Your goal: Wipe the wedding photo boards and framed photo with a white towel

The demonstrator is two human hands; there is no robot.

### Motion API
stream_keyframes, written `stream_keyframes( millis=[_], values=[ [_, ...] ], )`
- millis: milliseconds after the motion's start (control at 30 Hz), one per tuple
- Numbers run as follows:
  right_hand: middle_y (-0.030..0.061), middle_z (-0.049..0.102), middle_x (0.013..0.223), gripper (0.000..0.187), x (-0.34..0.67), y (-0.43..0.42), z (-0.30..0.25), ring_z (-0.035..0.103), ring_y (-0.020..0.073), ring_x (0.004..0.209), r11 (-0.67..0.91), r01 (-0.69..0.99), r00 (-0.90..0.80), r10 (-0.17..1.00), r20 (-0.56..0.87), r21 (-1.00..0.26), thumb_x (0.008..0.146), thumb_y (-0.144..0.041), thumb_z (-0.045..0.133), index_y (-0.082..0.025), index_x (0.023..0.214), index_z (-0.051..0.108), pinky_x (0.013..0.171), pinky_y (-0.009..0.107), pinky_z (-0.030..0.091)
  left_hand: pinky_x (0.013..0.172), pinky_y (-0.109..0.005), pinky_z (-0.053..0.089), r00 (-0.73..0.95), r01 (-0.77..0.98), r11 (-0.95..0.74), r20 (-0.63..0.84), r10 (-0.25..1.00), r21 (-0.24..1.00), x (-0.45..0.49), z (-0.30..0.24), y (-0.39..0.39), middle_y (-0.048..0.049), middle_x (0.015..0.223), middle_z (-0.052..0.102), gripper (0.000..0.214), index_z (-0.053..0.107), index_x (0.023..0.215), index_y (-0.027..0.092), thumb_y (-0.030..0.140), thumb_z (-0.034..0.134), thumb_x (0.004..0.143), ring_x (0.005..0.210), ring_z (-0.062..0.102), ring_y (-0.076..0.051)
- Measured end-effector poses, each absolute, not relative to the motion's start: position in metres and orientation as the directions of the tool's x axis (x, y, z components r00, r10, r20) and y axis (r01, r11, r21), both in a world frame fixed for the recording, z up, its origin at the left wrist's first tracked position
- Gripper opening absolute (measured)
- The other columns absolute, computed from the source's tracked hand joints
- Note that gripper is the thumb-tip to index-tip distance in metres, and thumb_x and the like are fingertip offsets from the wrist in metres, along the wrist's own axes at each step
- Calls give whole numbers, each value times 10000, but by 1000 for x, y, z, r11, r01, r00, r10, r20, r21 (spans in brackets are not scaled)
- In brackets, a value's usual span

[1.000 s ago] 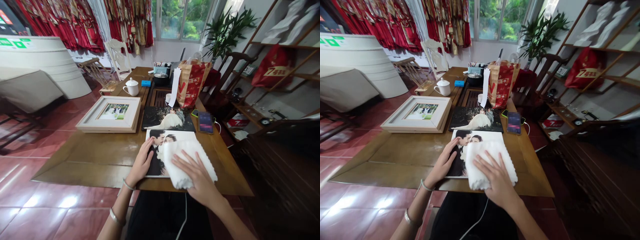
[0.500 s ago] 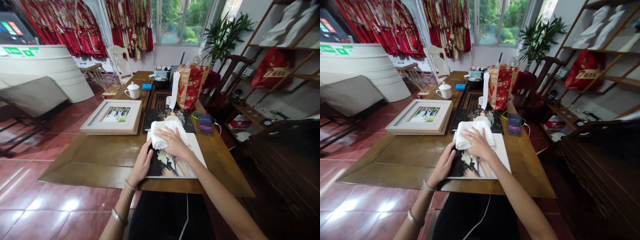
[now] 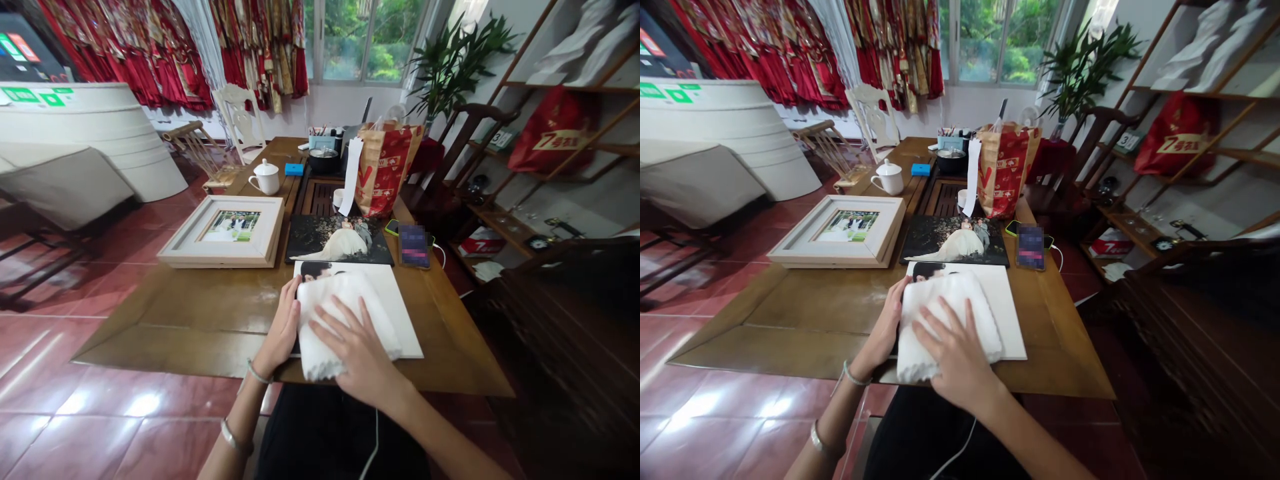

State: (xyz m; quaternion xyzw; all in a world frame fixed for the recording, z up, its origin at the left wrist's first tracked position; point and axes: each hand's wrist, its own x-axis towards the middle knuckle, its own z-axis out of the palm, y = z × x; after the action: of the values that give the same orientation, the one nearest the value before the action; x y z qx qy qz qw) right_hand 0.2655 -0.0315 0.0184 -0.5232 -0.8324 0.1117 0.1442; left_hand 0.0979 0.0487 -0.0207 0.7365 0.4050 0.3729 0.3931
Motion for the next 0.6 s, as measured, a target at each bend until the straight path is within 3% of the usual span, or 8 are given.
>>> stream_keyframes(
  millis=[167,433,600],
  values=[
    [-31,358,1441,817,271,-51,21,123,255,1375,436,810,-434,896,100,-391,559,-106,453,-274,1356,391,1087,553,-53,1150,-409,138,420,307,-363,217,881,880,98,-20,48,-77,1472,250,497,233,1408,209,416,186,958,1373,207,-196],
    [9,468,1367,675,342,3,-1,281,263,1323,75,939,6,972,234,-336,641,-99,454,-263,1295,461,1063,605,107,1143,-459,163,522,354,-522,298,799,776,97,-21,52,-49,1465,312,433,348,1363,260,270,364,931,1381,196,-215],
    [61,414,1406,646,327,12,-3,223,323,1334,29,971,29,971,237,-238,668,-125,487,-208,1308,458,1040,646,83,1135,-475,185,513,337,-535,325,794,775,98,-19,52,-43,1442,353,378,463,1289,274,251,370,923,1369,235,-227]
  ],
)
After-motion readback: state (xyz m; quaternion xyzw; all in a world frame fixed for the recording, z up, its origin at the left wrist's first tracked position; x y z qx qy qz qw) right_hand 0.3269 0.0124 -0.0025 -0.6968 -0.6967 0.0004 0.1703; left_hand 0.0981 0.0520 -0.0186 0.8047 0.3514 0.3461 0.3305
